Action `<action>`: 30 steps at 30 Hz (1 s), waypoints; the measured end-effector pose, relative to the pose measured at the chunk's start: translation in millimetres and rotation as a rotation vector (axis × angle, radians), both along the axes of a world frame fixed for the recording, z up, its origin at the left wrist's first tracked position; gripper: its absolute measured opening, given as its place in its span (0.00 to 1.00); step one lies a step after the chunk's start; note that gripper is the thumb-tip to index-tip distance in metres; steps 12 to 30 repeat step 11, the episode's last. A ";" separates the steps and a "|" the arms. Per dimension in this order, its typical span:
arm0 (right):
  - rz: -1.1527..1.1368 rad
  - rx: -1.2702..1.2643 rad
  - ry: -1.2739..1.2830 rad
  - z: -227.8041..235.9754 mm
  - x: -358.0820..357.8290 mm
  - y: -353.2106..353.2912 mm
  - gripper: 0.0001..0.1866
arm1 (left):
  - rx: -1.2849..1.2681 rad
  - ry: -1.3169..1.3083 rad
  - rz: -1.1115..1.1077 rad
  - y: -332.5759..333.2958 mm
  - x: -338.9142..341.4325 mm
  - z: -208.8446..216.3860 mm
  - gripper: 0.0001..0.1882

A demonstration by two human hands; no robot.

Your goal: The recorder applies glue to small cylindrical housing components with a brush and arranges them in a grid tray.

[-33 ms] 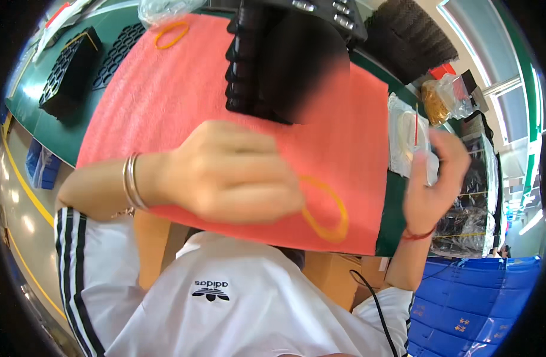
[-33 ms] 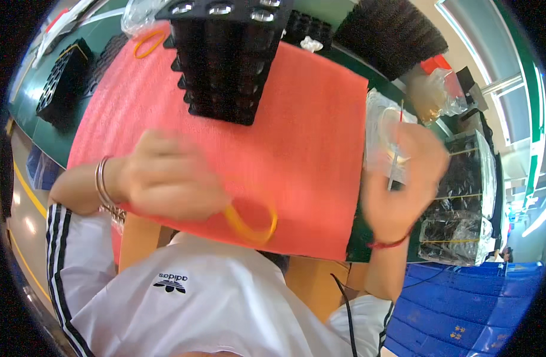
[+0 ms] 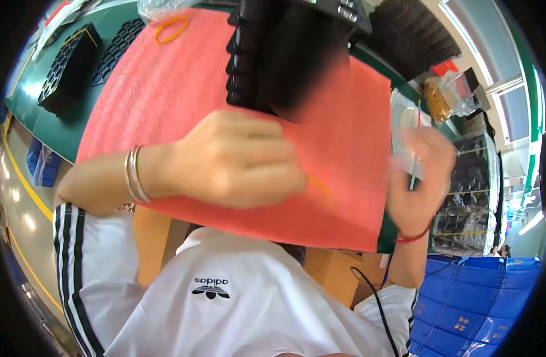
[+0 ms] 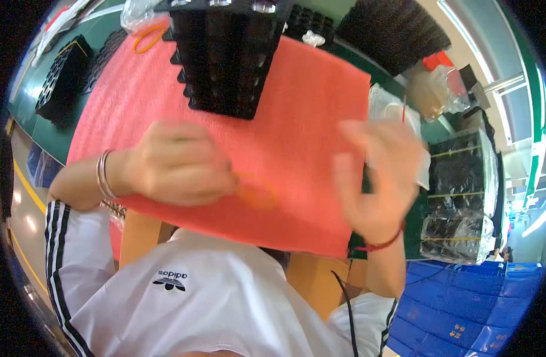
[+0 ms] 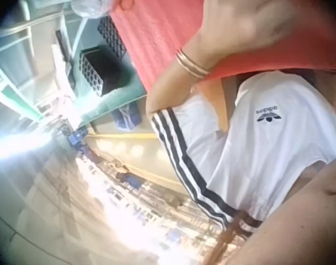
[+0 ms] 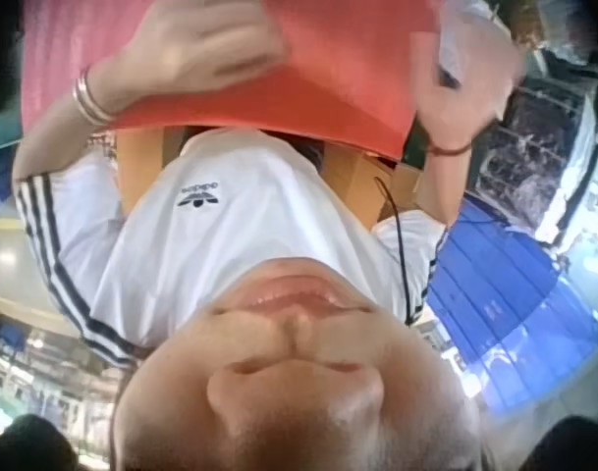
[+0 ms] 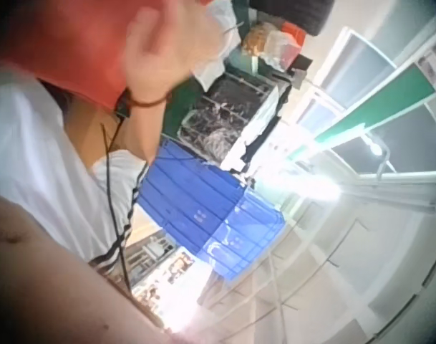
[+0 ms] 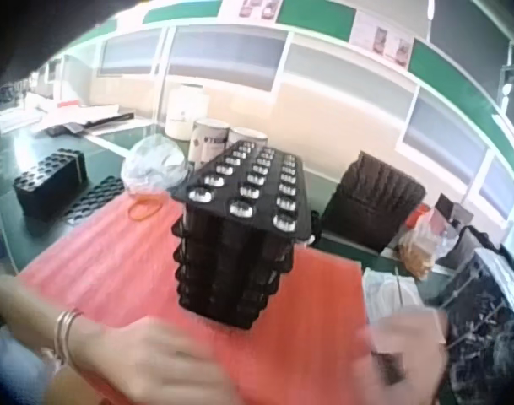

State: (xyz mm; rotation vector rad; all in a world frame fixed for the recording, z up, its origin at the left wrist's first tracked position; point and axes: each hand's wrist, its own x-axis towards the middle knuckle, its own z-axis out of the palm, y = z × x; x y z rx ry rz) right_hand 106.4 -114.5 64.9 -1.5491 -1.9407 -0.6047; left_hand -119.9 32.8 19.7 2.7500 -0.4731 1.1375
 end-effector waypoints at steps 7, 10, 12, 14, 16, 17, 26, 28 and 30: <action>0.347 -0.372 0.237 -54.7 -21.6 15.7 0.18 | -0.428 0.269 0.041 0.5 17.1 -29.5 0.09; 0.357 -0.420 0.338 -62.9 -13.3 16.4 0.17 | -0.449 0.333 0.049 3.3 19.9 -31.2 0.08; 0.352 -0.434 0.358 -64.1 -12.3 16.1 0.17 | -0.451 0.352 0.042 3.8 21.2 -32.3 0.08; 0.352 -0.434 0.358 -64.1 -12.3 16.1 0.17 | -0.451 0.352 0.042 3.8 21.2 -32.3 0.08; 0.352 -0.434 0.358 -64.1 -12.3 16.1 0.17 | -0.451 0.352 0.042 3.8 21.2 -32.3 0.08; 0.352 -0.434 0.358 -64.1 -12.3 16.1 0.17 | -0.451 0.352 0.042 3.8 21.2 -32.3 0.08; 0.352 -0.434 0.358 -64.1 -12.3 16.1 0.17 | -0.451 0.352 0.042 3.8 21.2 -32.3 0.08; 0.352 -0.434 0.358 -64.1 -12.3 16.1 0.17 | -0.451 0.352 0.042 3.8 21.2 -32.3 0.08; 0.352 -0.434 0.358 -64.1 -12.3 16.1 0.17 | -0.451 0.352 0.042 3.8 21.2 -32.3 0.08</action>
